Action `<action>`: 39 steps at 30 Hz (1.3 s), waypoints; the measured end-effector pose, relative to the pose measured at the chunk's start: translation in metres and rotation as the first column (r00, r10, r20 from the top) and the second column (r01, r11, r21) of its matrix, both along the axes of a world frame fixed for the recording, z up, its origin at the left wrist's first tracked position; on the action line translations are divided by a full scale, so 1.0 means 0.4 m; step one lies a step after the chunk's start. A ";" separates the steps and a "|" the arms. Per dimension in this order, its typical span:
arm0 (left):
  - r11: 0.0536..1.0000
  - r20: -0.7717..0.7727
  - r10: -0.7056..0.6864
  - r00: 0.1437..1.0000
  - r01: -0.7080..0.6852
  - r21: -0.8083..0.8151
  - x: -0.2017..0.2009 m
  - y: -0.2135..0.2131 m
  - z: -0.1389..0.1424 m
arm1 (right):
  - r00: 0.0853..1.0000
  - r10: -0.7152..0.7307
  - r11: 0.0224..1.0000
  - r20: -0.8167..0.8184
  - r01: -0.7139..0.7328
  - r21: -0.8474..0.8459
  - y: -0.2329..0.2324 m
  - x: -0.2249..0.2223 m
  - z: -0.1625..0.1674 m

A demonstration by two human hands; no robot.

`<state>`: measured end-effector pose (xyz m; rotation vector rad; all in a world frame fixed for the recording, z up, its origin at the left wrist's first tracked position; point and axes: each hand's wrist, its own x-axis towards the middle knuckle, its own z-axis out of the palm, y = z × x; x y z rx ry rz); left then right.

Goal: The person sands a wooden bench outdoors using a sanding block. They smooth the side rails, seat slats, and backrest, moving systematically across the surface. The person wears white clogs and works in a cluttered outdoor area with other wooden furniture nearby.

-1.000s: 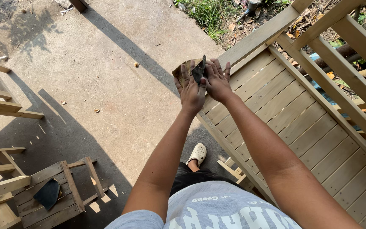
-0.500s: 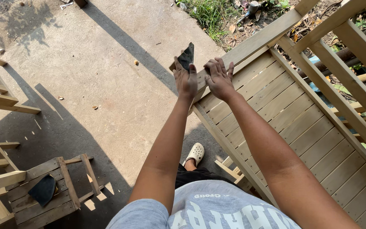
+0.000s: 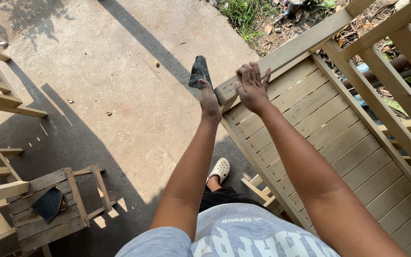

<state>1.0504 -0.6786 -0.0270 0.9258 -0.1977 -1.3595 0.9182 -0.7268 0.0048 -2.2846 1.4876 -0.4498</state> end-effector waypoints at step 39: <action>0.991 0.044 0.070 0.997 -0.064 -0.120 -0.021 0.002 -0.028 | 0.999 0.004 0.999 0.042 -0.002 -0.041 -0.012 -0.005 -0.048</action>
